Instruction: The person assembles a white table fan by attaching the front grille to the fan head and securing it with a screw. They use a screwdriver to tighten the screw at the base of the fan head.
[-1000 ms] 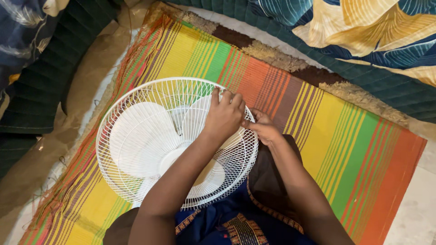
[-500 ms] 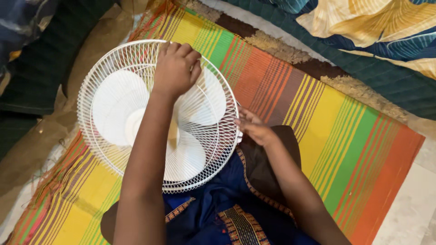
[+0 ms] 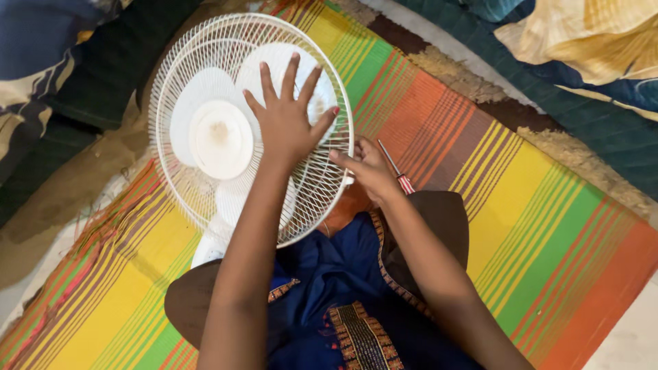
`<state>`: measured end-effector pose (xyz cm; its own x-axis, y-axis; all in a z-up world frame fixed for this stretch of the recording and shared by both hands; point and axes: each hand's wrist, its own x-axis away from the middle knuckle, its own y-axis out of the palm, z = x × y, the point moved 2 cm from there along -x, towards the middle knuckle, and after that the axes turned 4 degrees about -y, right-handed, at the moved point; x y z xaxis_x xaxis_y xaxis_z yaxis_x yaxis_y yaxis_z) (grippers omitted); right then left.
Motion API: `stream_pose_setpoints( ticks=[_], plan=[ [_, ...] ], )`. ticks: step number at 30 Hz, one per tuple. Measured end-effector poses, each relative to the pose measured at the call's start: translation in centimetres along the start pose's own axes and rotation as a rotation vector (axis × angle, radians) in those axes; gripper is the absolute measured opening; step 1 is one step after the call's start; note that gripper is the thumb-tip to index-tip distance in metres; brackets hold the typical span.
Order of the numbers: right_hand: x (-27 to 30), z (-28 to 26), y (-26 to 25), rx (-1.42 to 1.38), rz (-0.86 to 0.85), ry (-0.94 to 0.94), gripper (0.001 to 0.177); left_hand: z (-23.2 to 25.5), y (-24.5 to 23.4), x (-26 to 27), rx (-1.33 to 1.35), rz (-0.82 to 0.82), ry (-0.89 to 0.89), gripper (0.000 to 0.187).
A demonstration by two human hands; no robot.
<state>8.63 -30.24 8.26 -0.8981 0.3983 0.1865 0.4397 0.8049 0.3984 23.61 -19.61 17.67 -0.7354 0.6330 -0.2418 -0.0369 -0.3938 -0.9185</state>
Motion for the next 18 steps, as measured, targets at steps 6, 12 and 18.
stream_pose_setpoints(
  ticks=[6, 12, 18],
  plan=[
    [-1.6, 2.5, -5.0, -0.021, -0.073, 0.054, 0.052, -3.0, -1.9, -1.5, 0.062, -0.031, -0.033, 0.073],
    [-0.8, 4.5, -17.4, 1.341, -0.091, 0.477, 0.036, -4.7, -2.4, -1.8, 0.084, -0.043, -0.024, 0.071],
    [-2.1, 8.9, -20.4, 1.618, -0.242, 0.681, 0.039, -4.9, -2.5, -1.9, 0.079, -0.049, -0.015, 0.074]
  ],
)
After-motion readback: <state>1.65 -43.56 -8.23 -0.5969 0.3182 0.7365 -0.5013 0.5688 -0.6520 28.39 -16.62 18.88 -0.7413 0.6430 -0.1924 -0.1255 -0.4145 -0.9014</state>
